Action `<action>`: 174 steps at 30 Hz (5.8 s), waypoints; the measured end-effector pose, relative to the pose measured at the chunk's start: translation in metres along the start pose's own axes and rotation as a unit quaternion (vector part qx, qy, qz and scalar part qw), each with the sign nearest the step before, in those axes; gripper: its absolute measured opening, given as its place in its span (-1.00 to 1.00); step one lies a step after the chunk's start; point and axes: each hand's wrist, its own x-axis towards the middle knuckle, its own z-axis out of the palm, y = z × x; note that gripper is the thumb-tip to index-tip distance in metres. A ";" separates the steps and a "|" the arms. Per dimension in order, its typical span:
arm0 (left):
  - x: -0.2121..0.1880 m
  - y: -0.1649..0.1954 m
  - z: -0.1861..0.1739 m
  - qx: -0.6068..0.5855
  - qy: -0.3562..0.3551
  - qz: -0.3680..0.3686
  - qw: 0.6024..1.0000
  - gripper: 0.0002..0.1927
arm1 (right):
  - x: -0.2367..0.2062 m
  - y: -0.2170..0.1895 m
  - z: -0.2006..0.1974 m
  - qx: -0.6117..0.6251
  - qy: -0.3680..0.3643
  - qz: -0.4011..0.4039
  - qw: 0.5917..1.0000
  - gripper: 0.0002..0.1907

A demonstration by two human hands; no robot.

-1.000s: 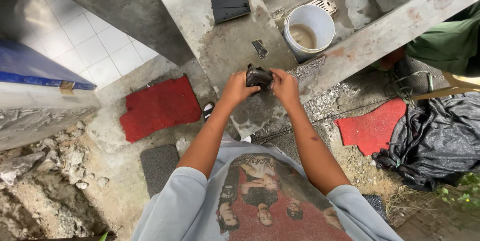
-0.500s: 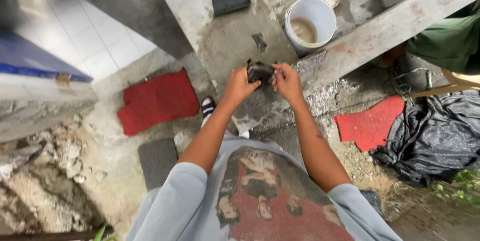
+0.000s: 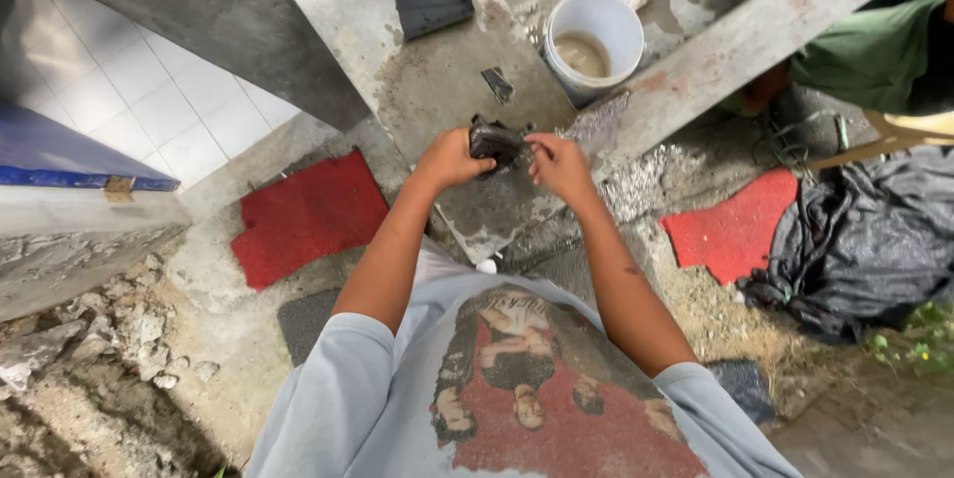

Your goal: The person assembles a small metal camera-like device at a concrete sink. They attach a small black rectangular piece to the device, then fit a larger black rectangular cover over it, and finally secure a small black cap onto the top. The person repeatedly adjusts and repositions the parts during the process.

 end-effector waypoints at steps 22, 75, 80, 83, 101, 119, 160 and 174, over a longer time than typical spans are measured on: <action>-0.011 0.000 0.031 0.120 0.089 -0.054 0.987 -0.02 | 0.010 -0.001 0.016 -0.172 0.080 -0.074 0.979 -0.83; -0.009 0.012 0.037 0.104 0.134 -0.067 0.983 -0.05 | 0.027 -0.017 0.017 -0.411 0.042 -0.149 0.898 -0.88; -0.009 0.013 0.037 0.106 0.135 -0.081 0.982 -0.03 | 0.026 -0.014 0.017 -0.408 0.060 -0.136 0.901 -0.86; -0.011 0.013 0.037 0.114 0.132 -0.076 0.982 -0.03 | 0.026 -0.014 0.016 -0.404 0.058 -0.152 0.900 -0.87; -0.010 0.017 0.034 0.117 0.129 -0.066 0.982 -0.04 | 0.027 -0.021 0.017 -0.351 0.062 -0.116 0.927 -0.86; -0.011 0.016 0.034 0.122 0.108 -0.108 0.981 -0.04 | 0.026 -0.019 0.016 -0.225 0.019 -0.028 0.974 -0.85; -0.011 0.001 0.044 0.114 0.140 -0.070 0.981 -0.08 | 0.034 -0.010 0.021 -0.370 0.067 -0.124 0.918 -0.85; -0.012 0.012 0.041 0.108 0.124 -0.101 0.981 -0.04 | 0.029 -0.017 0.021 -0.336 0.084 -0.141 0.927 -0.86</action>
